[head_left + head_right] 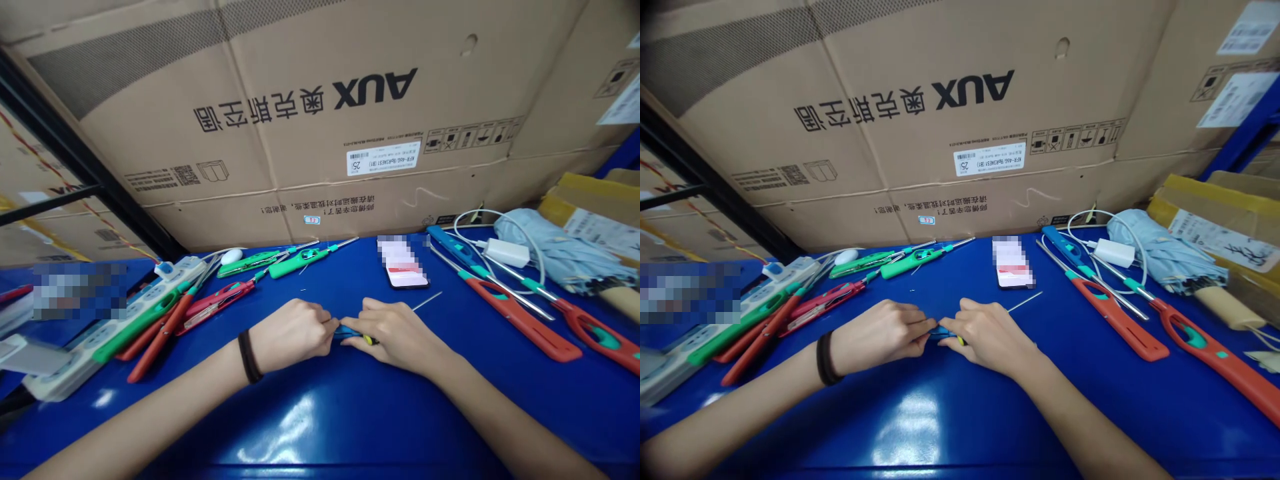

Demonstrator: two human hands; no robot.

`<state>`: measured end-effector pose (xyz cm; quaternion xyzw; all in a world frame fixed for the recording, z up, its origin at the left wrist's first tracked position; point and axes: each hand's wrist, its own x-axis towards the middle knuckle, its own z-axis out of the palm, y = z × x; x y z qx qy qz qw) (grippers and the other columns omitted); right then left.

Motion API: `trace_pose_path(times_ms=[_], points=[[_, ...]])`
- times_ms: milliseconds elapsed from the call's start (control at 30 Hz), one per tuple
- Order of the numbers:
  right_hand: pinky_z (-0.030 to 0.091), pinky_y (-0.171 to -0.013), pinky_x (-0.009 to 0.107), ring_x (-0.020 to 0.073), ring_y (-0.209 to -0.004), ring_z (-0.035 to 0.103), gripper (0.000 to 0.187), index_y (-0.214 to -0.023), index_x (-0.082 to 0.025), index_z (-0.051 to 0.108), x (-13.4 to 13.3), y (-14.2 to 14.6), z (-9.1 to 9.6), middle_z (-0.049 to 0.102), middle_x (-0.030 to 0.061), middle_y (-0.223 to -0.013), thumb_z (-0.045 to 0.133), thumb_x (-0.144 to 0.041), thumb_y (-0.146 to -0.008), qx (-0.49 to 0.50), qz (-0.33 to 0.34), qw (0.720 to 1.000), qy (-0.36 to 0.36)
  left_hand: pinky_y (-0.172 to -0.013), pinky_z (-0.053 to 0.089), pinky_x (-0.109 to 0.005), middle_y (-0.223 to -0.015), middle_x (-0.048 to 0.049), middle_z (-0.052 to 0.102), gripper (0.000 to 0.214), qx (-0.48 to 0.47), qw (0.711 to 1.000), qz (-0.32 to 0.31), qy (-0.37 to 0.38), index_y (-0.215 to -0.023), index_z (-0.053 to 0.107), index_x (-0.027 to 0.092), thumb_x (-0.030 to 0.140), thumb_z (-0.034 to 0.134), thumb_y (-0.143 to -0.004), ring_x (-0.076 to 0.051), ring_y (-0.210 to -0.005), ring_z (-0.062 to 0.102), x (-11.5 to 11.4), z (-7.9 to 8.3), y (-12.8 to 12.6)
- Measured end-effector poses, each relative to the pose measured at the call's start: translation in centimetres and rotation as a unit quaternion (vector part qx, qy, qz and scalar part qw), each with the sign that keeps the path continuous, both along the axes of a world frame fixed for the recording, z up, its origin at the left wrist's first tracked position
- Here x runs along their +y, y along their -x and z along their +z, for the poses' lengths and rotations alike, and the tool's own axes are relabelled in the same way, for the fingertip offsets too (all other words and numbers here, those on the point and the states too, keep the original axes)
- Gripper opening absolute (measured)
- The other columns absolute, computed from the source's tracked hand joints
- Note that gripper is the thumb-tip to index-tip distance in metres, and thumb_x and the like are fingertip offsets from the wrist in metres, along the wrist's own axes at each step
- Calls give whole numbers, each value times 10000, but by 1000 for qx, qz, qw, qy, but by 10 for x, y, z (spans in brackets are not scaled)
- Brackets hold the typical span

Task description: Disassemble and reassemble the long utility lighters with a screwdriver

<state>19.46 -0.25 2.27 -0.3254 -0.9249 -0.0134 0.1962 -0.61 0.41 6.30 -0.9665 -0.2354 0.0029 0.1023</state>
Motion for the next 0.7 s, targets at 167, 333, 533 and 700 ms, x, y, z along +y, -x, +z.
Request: trace_pose_path(times_ms=[167, 333, 533, 700], points=[[271, -494, 261, 152, -710, 508, 183, -990, -223, 670, 2, -2, -2, 663, -7, -710, 567, -329, -881, 10, -2, 1000, 11, -617, 516, -271, -798, -71, 705, 218, -33, 999, -32, -11, -992, 623, 106, 163, 422, -929, -190, -713, 658, -1, -8, 13], [299, -518, 254, 152, -705, 509, 216, -1047, -251, 664, 3, -2, -1, 675, -17, -709, 562, -351, -884, 28, 2, 999, 39, -800, 533, -265, -1064, -49, 693, 246, -181, 983, -18, 38, -1106, 599, 155, 172, 409, -949, -156, -919, 663, -4, -23, 30], [317, -544, 244, 154, -727, 515, 237, -1065, -265, 660, 3, -2, -3, 701, -13, -787, 546, -377, -889, 38, 12, 997, 66, -822, 526, -244, -1052, -36, 702, 237, -208, 974, 9, 95, -1077, 639, 159, 198, 460, -927, -151, -907, 675, -6, -23, 33], [305, -541, 254, 155, -715, 501, 231, -1052, -264, 662, 3, -2, -2, 697, -21, -780, 538, -376, -894, 34, 17, 996, 78, -713, 514, -223, -920, -54, 728, 214, -100, 990, 7, 95, -1017, 661, 156, 209, 479, -918, -155, -788, 683, 0, -1, 25]])
